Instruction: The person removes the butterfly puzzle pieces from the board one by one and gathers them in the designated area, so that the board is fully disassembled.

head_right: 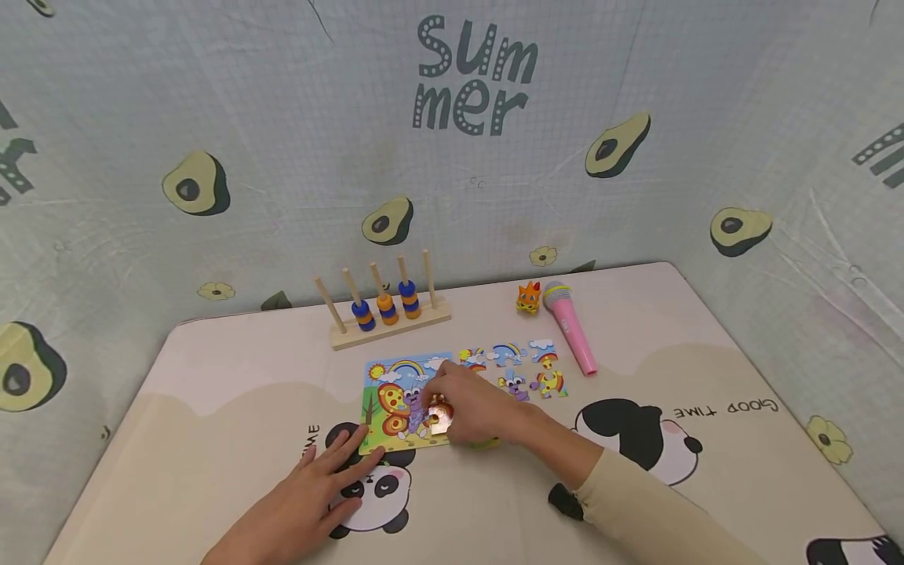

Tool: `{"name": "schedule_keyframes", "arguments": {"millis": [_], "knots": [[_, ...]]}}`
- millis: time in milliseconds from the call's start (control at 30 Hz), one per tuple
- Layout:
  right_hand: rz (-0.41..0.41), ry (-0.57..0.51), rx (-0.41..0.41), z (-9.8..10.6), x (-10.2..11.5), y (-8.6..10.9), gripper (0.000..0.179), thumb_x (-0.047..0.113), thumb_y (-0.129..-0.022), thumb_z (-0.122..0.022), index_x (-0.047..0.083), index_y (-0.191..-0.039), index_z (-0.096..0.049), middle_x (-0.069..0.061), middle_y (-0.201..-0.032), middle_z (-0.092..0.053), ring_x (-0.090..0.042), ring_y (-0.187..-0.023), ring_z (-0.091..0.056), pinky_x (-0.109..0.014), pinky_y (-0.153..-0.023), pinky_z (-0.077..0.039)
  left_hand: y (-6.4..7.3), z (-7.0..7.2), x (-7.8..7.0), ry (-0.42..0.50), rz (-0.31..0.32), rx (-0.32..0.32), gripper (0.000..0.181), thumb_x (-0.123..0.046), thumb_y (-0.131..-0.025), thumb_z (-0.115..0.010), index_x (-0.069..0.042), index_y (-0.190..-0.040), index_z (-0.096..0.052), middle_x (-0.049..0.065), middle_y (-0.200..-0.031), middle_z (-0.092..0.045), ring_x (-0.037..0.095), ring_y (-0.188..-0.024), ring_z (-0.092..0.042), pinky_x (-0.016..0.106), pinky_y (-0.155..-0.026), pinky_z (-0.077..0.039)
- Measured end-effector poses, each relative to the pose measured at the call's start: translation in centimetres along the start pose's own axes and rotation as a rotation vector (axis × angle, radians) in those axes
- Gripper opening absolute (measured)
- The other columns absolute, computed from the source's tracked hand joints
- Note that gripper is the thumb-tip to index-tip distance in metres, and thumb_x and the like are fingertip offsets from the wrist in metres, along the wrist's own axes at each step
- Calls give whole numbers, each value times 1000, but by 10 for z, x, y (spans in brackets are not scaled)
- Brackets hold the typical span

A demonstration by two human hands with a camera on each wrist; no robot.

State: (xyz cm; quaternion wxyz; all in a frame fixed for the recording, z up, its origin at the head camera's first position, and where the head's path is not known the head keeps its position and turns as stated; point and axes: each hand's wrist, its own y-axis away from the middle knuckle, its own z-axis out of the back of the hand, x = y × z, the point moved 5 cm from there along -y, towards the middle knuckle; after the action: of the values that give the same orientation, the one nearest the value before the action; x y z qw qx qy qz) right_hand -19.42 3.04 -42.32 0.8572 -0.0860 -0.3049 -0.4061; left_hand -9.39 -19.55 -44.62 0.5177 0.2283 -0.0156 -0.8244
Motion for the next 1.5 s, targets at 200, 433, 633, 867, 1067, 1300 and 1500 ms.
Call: {"name": "schedule_keyframes", "arguments": {"millis": [200,433,633,867,1067,1300,1500], "knots": [[-31,7,-3,4,-4,6,47,-4,-72,-79,20,-112,-75,4,-116,-57,-16,-106,-51,-37,-91,-50,0,0,0,7,3,-2,60,-35,-101,-67,-30,-158,-47,8,-173,-26,42,-157,-29,80,-115,-22],[-75,-9,-5,8,-14,17,48,-4,-73,-76,22,-114,-74,5,-117,-57,-17,-109,-51,-38,-92,-51,1,0,0,1,-10,-14,61,-35,-101,-68,-30,-158,-47,8,-173,-26,42,-156,-30,81,-114,-23],[-68,8,-22,12,-19,25,45,-4,-75,-78,19,-113,-74,5,-116,-57,-16,-109,-52,-39,-94,-52,1,1,0,11,-13,-14,60,-34,-101,-68,-28,-158,-48,10,-173,-27,44,-156,-31,80,-114,-23],[-60,15,-38,17,-24,31,41,-4,-77,-79,17,-112,-74,3,-120,-58,-18,-113,-54,-40,-94,-57,1,0,-1,10,-15,-10,60,-34,-101,-68,-28,-157,-48,11,-172,-28,44,-155,-31,80,-114,-24],[-74,26,-46,20,-28,37,39,1,-78,-83,18,-112,-74,3,-119,-58,-18,-112,-54,-39,-93,-56,-1,-1,-1,28,0,10,60,-34,-101,-68,-29,-157,-48,11,-172,-29,45,-155,-31,79,-115,-23],[-74,34,-62,24,-31,45,41,1,-77,-84,19,-113,-75,5,-116,-57,-19,-110,-53,-40,-92,-52,-3,-1,0,61,9,29,60,-34,-100,-69,-28,-156,-50,12,-172,-29,47,-155,-31,79,-116,-22],[-60,39,-83,29,-31,50,42,1,-77,-84,18,-114,-75,5,-117,-59,-20,-113,-55,-41,-93,-51,-3,-1,0,56,1,25,60,-33,-100,-70,-26,-156,-50,14,-171,-30,49,-154,-31,80,-115,-22]]}}
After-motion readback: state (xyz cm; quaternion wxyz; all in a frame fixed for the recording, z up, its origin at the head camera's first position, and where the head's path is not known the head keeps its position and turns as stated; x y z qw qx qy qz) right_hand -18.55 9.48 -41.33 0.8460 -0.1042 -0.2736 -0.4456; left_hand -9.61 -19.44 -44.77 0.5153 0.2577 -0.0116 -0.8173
